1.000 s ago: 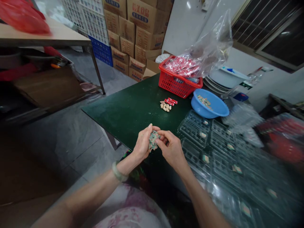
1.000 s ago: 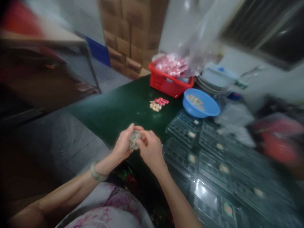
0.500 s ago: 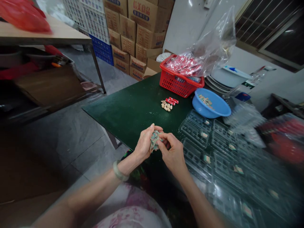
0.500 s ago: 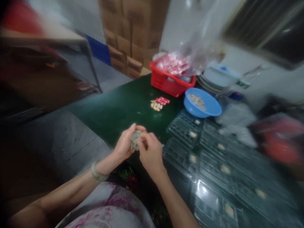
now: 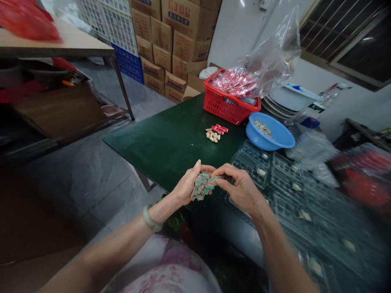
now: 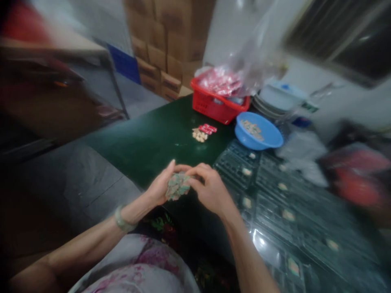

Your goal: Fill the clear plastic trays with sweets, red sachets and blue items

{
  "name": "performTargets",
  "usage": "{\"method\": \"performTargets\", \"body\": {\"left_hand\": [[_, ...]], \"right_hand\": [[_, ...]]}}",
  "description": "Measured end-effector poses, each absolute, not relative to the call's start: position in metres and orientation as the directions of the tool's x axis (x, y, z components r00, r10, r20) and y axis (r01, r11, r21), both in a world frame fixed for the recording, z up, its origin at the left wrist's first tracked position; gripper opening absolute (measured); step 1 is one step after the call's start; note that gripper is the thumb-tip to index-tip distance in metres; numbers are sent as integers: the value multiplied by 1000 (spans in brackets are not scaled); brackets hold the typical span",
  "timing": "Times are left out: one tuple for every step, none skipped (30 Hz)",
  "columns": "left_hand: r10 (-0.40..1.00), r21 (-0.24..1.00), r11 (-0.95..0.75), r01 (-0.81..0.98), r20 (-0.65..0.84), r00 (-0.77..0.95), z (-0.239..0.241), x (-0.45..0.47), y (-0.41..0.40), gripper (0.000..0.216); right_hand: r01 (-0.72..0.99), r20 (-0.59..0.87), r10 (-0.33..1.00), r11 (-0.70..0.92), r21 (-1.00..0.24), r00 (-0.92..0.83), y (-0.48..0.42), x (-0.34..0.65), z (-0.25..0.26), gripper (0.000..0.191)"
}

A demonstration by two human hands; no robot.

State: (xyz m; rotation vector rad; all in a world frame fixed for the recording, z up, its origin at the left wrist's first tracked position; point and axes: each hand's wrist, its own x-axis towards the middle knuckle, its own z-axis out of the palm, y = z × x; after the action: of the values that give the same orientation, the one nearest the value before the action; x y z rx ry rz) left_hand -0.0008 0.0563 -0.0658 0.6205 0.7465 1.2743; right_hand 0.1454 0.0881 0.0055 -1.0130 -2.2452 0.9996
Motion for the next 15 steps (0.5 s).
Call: {"method": "performTargets", "body": {"left_hand": [[981, 771, 192, -608, -140, 133, -66, 0, 56, 54], [981, 771, 193, -607, -133, 143, -66, 1, 56, 55], [981, 768, 193, -611, -127, 150, -67, 1, 56, 55], [981, 761, 191, -619, -121, 154, -67, 2, 56, 54], [980, 752, 192, -631, -120, 156, -67, 3, 56, 53], [980, 740, 198, -643, -124, 158, -67, 4, 55, 52], [978, 731, 208, -650, -136, 160, -67, 5, 55, 51], [975, 725, 221, -652, -151, 162, -66, 6, 55, 50], [972, 723, 235, -650, -169, 164, -66, 6, 55, 49], [970, 723, 243, -646, -183, 160, -66, 7, 55, 49], [970, 726, 242, -644, -190, 151, -66, 7, 55, 49], [971, 730, 239, -641, -193, 142, -66, 7, 56, 50], [971, 734, 237, -636, -195, 136, -66, 7, 56, 50], [972, 739, 235, -632, -197, 132, -67, 7, 56, 50], [972, 745, 235, -625, -198, 129, -68, 7, 56, 51]], "right_hand": [[429, 123, 785, 455, -781, -608, 88, 145, 6, 12], [438, 146, 800, 459, -773, -582, 88, 145, 4, 12], [467, 189, 824, 474, -746, -535, 87, 143, 2, 11], [516, 249, 844, 496, -699, -475, 87, 142, -2, 10], [577, 317, 852, 518, -631, -417, 86, 140, -6, 9], [644, 379, 845, 534, -548, -378, 84, 138, -10, 9], [701, 429, 827, 547, -458, -364, 83, 135, -14, 9], [739, 459, 804, 560, -374, -377, 81, 133, -17, 11], [759, 474, 782, 576, -304, -404, 79, 131, -20, 12], [764, 478, 763, 593, -253, -434, 77, 129, -23, 14], [761, 474, 751, 609, -224, -461, 75, 128, -25, 16], [751, 463, 745, 622, -220, -481, 75, 128, -26, 16], [737, 443, 747, 632, -240, -496, 74, 128, -27, 16], [718, 414, 754, 638, -279, -510, 75, 129, -27, 17], [694, 381, 762, 641, -329, -523, 75, 130, -26, 17]]}}
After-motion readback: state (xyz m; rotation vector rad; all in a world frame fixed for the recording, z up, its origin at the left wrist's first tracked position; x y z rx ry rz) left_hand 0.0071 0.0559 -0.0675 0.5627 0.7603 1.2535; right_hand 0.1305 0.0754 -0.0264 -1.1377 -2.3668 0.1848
